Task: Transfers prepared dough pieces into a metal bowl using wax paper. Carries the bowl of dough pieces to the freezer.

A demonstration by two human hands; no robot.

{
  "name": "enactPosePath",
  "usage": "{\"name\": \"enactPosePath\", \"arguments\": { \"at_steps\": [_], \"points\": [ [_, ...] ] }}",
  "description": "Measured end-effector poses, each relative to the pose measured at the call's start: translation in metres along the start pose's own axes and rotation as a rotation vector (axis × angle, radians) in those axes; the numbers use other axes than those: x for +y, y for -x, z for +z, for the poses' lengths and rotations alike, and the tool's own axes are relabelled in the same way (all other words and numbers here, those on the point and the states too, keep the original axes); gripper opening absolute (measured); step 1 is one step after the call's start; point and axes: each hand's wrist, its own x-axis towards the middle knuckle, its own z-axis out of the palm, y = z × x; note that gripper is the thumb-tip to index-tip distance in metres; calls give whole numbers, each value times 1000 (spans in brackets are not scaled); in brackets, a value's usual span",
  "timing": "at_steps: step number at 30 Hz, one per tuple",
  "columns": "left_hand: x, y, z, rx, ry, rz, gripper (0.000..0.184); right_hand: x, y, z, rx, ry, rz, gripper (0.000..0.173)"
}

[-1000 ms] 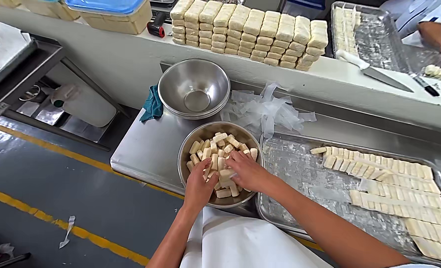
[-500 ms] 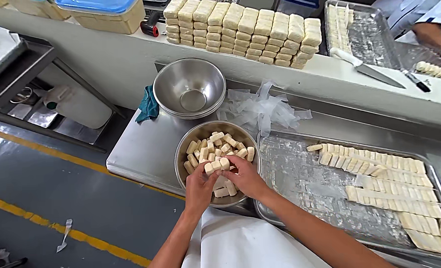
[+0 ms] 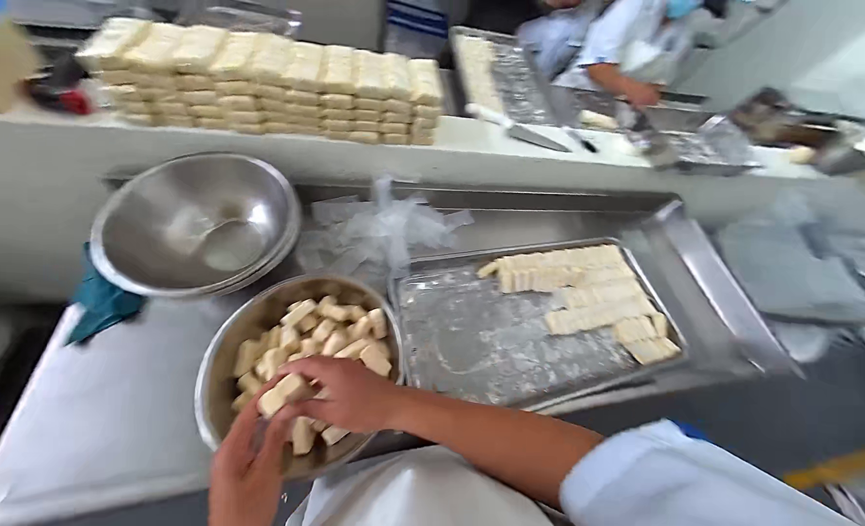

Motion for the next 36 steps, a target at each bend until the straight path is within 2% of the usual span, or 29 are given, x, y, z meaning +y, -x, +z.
{"name": "enactPosePath", "arguments": {
  "at_steps": [2, 6, 11, 13, 16, 17, 19, 21, 23, 26, 28, 29, 31, 34, 36],
  "points": [
    [3, -2, 4, 40, -45, -10, 38, 2, -2, 0, 23, 9, -22, 38],
    [2, -3, 10, 105, -132, -18, 35, 7, 2, -4, 20, 17, -7, 39],
    [-3, -12, 13, 147, -285, 80, 37, 9, 8, 0, 170, 126, -1, 35],
    [-4, -14, 13, 186, -230, 42, 33, 15, 7, 1, 157, 149, -5, 42],
    [1, -14, 9, 185, -80, -30, 34, 23, 7, -3, 23, 223, 75, 70],
    [4, -15, 6, 178, -37, -41, 36, 27, 7, -4, -25, 259, 107, 68],
    [12, -19, 0, 203, 8, -32, 35, 40, 10, -6, -34, 363, 99, 42],
    [16, -23, -13, 256, -70, -37, 34, 44, 12, -14, 13, 388, 83, 22],
    [9, -23, -28, 235, -182, -134, 44, 36, 9, -25, 58, 277, 141, 15],
    [-7, -17, -39, 13, -245, -280, 77, 11, -4, -34, 117, 17, 247, 11],
    [-7, -14, -27, -49, -260, -242, 88, -2, -15, -37, 87, -45, 252, 10],
    [-4, -15, -18, -66, -255, -198, 88, -7, -20, -38, 63, -64, 237, 9],
    [-2, -19, 3, -92, -267, -109, 74, -17, -26, -37, 93, -119, 160, 10],
    [-21, -31, 21, -175, -535, -44, 45, -37, -27, -42, 343, -183, -144, 14],
    [-39, -30, 15, -175, -700, -76, 43, -47, -25, -57, 509, -122, -331, 15]
  ]
}}
